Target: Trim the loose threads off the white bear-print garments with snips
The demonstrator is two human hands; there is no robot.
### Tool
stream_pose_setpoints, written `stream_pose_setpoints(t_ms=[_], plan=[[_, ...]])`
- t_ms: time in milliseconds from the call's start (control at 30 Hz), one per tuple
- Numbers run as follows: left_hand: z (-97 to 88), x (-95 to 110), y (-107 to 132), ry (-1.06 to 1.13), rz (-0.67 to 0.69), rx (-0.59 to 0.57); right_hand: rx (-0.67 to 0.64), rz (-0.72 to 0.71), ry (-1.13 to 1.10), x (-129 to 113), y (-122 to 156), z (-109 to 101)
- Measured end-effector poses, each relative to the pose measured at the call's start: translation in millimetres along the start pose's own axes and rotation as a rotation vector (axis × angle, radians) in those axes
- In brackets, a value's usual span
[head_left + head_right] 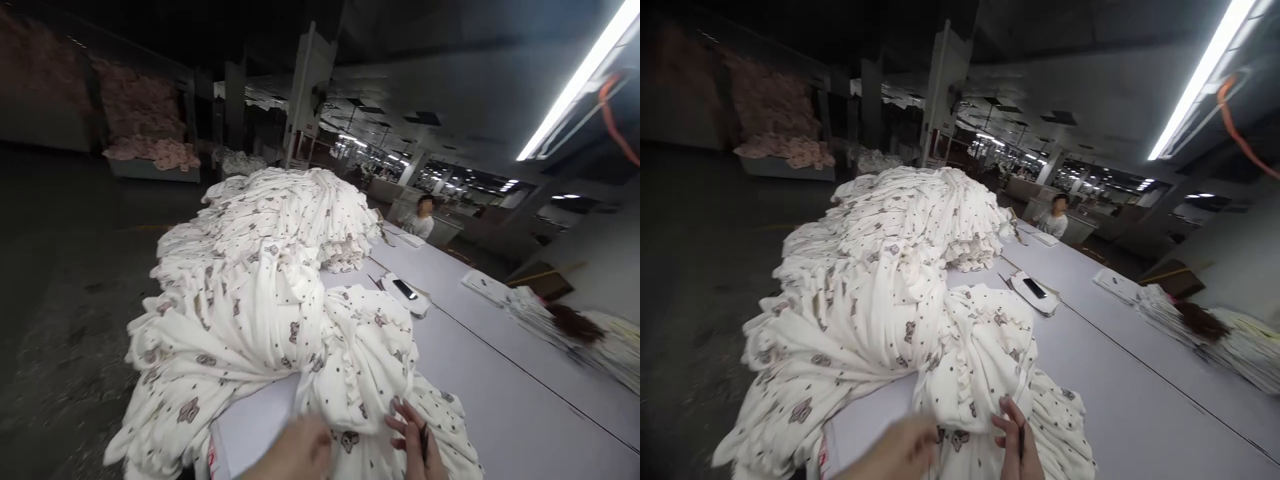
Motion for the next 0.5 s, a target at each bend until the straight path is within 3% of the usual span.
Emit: stream_pose_setpoints(t_ms=[100, 200, 267, 400, 500], plan=[[-65.0, 26, -42, -0.079, 0.123, 0.230, 0.013, -0.038, 0.050, -3, -15, 18], [-97.5, 51, -81, -0.112, 0.257, 0.252, 0.101, 0.025, 0.159, 8, -25, 21], [-94.3, 63, -104, -0.146, 0.328, 0.165, 0.182, 0.013, 0.258, 8, -31, 15], [-56.5, 77, -145, -0.248, 0.453, -0.085, 0.260, 0.015, 0.427, 2, -53, 7], [-33.7, 82, -174, -0.319, 0.509, -0.249, 0.257, 0.040, 0.376, 3, -60, 8]])
Point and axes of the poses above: each hand's wrist, its own y-axis away from the middle knuckle, its own z-axis out of the palm, x = y × z, the point moved 8 cm from there along -y, towards the middle knuckle, and after that the axes turned 9 degrees about y, right-handed, at the moved point
